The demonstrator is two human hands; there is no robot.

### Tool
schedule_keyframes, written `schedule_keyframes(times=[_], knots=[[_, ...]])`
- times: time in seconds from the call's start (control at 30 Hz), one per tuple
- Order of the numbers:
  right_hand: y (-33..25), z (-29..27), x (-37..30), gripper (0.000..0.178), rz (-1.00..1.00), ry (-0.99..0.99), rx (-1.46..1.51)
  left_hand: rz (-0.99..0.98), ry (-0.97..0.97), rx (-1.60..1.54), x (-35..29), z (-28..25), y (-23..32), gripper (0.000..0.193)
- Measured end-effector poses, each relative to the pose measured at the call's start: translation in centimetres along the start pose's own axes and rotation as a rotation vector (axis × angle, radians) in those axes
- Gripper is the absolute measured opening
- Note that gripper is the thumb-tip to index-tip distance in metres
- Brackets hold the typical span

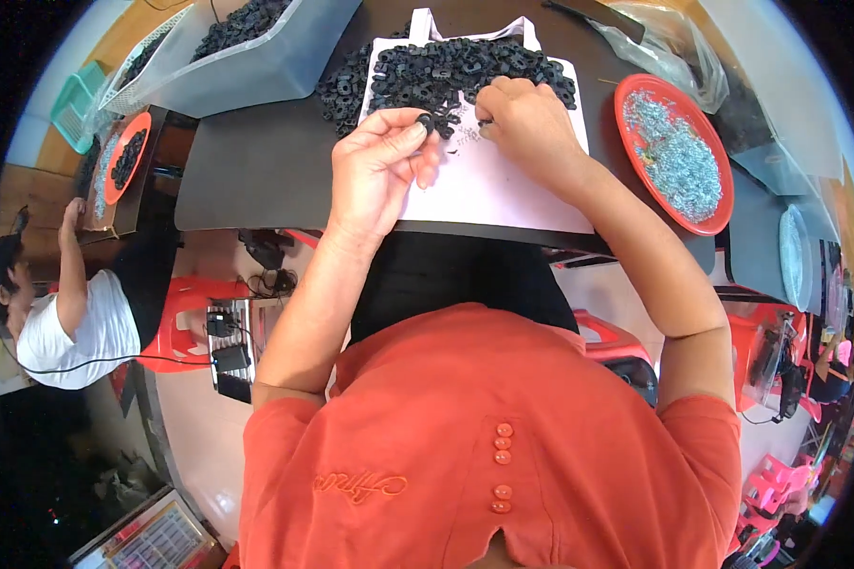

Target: Placing small black components into a patterned template for manual assembly.

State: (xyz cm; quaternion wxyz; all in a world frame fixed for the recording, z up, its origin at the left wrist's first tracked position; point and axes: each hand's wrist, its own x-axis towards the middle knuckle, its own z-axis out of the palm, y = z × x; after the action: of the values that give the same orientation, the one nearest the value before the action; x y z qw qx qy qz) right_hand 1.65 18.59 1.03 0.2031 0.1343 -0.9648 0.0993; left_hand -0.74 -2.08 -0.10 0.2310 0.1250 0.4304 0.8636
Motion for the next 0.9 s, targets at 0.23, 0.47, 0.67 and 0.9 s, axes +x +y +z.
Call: schedule_keyframes(times=[0.23, 0.47, 0.67, 0.9], knots=[[1.0, 0.4, -0.3, 0.012, -0.049, 0.101, 0.114, 0.027, 0.054, 0.048, 1.4, 2.7, 1.0, 0.014], [1.3, -0.1, -0.3, 0.012, -0.068, 0.153, 0.192, 0.116, 0.080, 0.116, 5.1, 4.2, 0.7, 0.015], [0.0, -2.3, -0.4, 0.011, 0.054, 0.155, 0.703, 0.217, 0.220, 0.099, 6.8, 5.7, -0.2, 0.015], [-1.4, -2.2, -0.6, 0.014, 0.041, 0.153, 0.740, 0.126, 0.182, -0.091, 7.6, 6.4, -0.9, 0.015]])
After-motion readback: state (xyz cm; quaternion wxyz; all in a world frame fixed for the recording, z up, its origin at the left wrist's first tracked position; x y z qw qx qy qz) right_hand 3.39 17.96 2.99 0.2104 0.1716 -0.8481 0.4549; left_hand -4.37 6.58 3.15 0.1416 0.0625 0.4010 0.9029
